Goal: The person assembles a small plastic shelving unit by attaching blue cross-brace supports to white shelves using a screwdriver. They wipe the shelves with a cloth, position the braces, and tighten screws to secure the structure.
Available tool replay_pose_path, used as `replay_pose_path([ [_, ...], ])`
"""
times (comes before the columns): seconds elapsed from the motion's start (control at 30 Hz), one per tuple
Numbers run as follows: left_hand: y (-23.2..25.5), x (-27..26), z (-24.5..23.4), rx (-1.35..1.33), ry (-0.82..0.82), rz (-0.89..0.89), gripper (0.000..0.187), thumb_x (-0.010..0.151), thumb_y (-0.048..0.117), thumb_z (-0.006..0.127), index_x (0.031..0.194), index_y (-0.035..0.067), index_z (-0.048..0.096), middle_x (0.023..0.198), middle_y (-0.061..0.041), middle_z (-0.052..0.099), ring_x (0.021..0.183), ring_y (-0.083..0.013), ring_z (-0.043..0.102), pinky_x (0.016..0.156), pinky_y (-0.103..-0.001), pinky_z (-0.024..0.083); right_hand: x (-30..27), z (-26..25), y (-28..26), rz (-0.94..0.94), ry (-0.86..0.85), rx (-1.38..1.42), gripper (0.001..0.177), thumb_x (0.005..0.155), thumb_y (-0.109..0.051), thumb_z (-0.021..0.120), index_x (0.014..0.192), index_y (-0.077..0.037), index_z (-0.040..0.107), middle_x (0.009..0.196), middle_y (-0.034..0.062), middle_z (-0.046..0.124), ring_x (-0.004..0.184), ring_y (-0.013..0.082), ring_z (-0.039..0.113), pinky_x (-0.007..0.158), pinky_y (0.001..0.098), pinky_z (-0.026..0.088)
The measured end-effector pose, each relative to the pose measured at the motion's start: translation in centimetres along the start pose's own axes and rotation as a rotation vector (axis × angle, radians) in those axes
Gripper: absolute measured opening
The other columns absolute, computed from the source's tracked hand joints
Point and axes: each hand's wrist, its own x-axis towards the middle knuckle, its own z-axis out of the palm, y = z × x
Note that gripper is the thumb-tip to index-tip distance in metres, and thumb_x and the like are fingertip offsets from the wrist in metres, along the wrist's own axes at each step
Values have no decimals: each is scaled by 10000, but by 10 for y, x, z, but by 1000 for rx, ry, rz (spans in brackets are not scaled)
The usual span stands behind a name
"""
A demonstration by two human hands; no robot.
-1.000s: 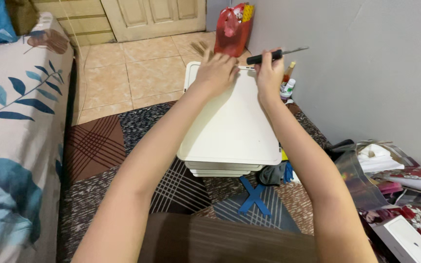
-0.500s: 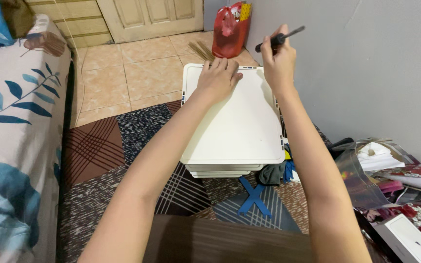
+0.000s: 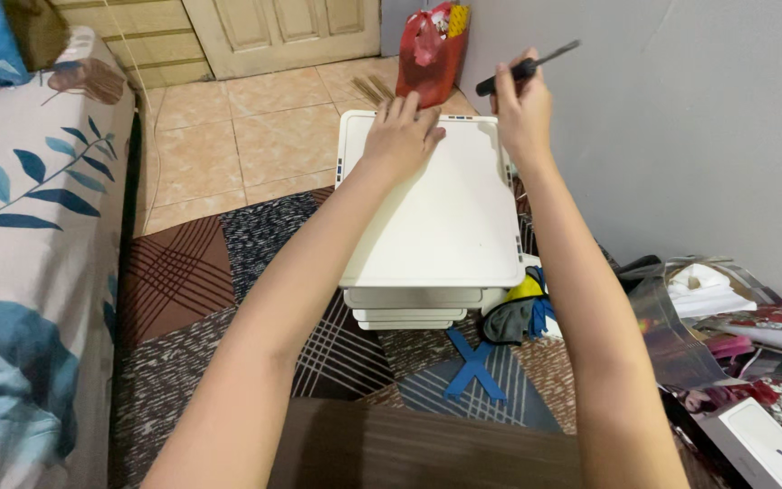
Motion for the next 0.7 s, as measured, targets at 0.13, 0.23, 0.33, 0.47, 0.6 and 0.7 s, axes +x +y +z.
replay_pose_path([
  [0.13,-8,8,3,275,-11,26,534,1041,412,503,1483,113,486,1436,-117,488,1358,-305,425,1195,-563,234,-13,1,27,406,-39,377,176,1085,-258,532,1018,-107,473,614,-13,513,460,71,413,413,253,313],
  [0.23,-8,2,4,105,-294,-67,596,1035,407,414,1564,138,355,1561,-123,350,1470,-299,284,1216,-540,160,-20,8,56,295,-98,307,204,1126,-248,539,1043,-82,455,701,-7,529,541,63,467,477,243,375],
  [0.33,-5,-15,0,-55,-425,-147,654,1027,470,303,1602,173,203,1670,-117,132,1533,-308,92,1218,-509,63,-9,10,81,251,-62,290,215,1113,-254,544,1035,-77,448,706,1,544,525,72,460,460,254,362],
  [0.47,0,-27,-6,-18,-496,-228,696,1052,499,249,1633,134,135,1711,-100,85,1578,-288,57,1264,-481,44,0,30,102,162,-50,127,204,1127,-255,553,1067,-77,475,738,-5,593,589,64,564,527,234,462],
  [0.6,36,-37,0,-72,-497,-136,724,1054,490,255,1620,64,109,1705,-122,75,1569,-286,56,1246,-459,53,5,39,112,215,19,208,198,1113,-247,570,1063,-72,492,709,14,589,534,78,541,470,243,417],
  [0.7,73,-50,4,-183,-507,44,711,1066,505,204,1629,83,97,1707,-90,80,1575,-241,80,1255,-435,86,10,38,114,264,43,300,191,1091,-241,577,1073,-78,480,695,21,587,498,76,510,435,247,384],
])
